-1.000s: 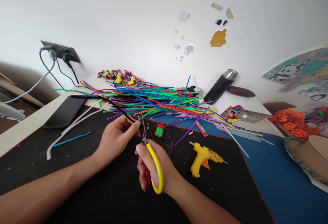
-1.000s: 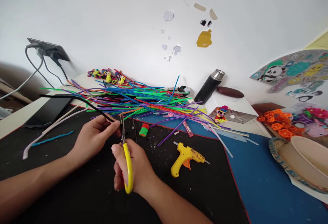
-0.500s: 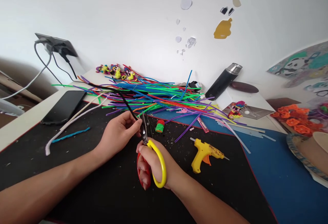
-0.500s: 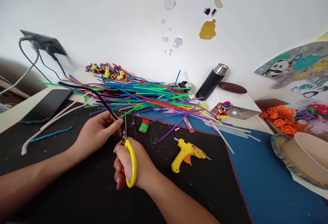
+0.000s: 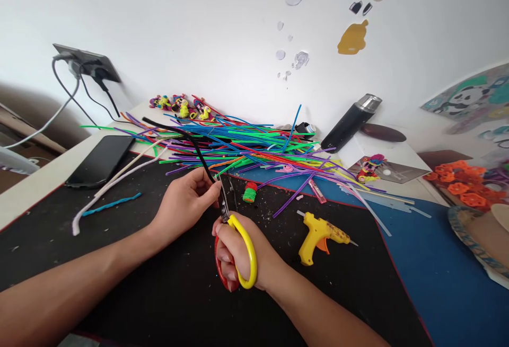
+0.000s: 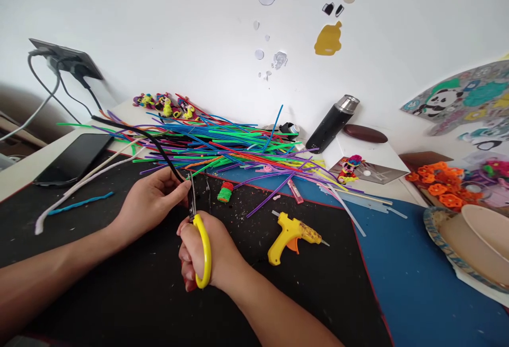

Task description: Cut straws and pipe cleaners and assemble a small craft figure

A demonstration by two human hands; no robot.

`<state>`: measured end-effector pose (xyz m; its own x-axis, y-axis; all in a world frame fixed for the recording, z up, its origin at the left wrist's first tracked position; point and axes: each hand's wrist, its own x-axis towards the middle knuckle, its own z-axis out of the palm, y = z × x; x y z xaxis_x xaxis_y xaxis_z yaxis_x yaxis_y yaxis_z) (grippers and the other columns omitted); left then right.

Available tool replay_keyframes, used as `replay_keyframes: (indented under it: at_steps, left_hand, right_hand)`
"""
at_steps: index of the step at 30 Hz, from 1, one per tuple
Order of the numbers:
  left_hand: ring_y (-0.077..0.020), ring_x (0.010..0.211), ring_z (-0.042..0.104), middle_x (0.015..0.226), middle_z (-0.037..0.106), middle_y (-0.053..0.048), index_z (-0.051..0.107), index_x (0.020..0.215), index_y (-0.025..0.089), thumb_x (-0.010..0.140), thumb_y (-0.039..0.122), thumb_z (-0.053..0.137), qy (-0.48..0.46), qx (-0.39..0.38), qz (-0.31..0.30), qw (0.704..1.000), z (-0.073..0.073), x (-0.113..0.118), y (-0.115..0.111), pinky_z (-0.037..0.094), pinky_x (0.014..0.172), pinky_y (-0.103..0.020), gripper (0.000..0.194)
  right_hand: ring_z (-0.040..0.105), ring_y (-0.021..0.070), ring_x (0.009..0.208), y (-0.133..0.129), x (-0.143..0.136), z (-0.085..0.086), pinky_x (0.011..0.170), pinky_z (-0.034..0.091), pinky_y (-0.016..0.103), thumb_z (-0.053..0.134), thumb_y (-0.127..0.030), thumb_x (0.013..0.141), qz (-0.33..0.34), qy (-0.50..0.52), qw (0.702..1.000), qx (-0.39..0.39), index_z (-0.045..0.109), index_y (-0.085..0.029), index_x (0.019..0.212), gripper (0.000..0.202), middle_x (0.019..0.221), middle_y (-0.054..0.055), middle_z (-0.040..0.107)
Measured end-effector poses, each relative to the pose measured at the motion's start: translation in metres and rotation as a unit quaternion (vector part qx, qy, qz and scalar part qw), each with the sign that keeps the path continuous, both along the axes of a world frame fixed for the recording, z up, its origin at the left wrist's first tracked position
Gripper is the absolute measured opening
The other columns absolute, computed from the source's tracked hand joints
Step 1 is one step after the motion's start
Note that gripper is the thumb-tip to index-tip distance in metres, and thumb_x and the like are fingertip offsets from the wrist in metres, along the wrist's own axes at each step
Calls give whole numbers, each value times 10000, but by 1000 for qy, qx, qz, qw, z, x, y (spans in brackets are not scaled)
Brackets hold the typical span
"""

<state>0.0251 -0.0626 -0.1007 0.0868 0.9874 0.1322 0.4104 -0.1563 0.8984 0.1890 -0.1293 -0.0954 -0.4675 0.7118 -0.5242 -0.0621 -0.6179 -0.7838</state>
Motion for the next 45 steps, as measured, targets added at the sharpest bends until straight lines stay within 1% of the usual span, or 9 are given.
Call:
replay_keyframes:
  at_steps: [10,14,19,23,27,32,35,39,45]
  left_hand:
    - [-175,568,613,623,667,9,595,739,246,879,572,729,-39,-15,33,999,13,-20,24,476,588,-307,380]
    - [-163,575,551,621,639,19,600,715,235,871,637,701,59,-57,-33,996,18,-29,34,408,574,-291,442]
    - [-186,589,562,627,660,12,606,696,246,863,697,631,219,-91,-130,963,19,-38,41,384,585,-304,481]
    - [-212,622,594,669,690,-8,626,704,255,899,629,583,328,-53,-119,936,20,-48,48,362,603,-325,424]
    - [-234,617,632,670,719,-20,677,697,262,898,574,626,392,-82,-125,908,25,-59,56,360,609,-334,375]
    - [-212,568,589,596,655,-6,651,658,253,954,693,604,363,-43,-80,928,32,-58,50,350,582,-329,532]
    - [-201,655,640,739,728,6,781,941,253,998,575,607,311,53,-79,946,23,-48,41,425,627,-307,371]
    - [-268,1029,754,1111,801,-84,821,1232,243,1071,385,505,335,164,-146,916,-1,-36,38,545,835,-344,382]
    - [-306,1055,759,1118,775,-116,828,1319,261,1098,326,434,408,163,-145,887,-12,-29,47,593,803,-378,456]
  right_hand:
    - [362,71,327,2,15,3,341,443,197,754,-526,910,-30,126,991,23,577,-235,1018,357,521,-144,487]
    - [368,71,332,4,19,4,348,452,201,748,-525,954,-54,152,986,38,616,-216,1037,346,535,-132,516]
    - [369,74,319,5,25,6,337,450,205,762,-555,968,-63,178,981,45,628,-212,1059,379,538,-125,546]
    - [387,75,320,6,26,8,340,456,201,781,-597,963,-67,183,979,51,634,-208,1056,427,530,-121,556]
    - [395,78,327,5,25,8,347,459,200,804,-608,941,-71,183,979,51,642,-204,1043,447,518,-123,546]
    - [392,78,328,6,25,7,349,450,203,792,-604,944,-82,169,981,56,660,-201,1042,436,511,-126,527]
    - [390,79,330,7,26,8,351,445,206,780,-608,952,-87,161,981,65,655,-207,1037,429,516,-126,530]
    - [410,82,340,7,26,11,362,442,204,790,-617,940,-97,149,981,71,652,-207,1038,444,520,-125,535]
    - [432,84,339,6,24,10,363,435,201,817,-644,901,-90,140,984,59,651,-201,1053,497,525,-120,552]
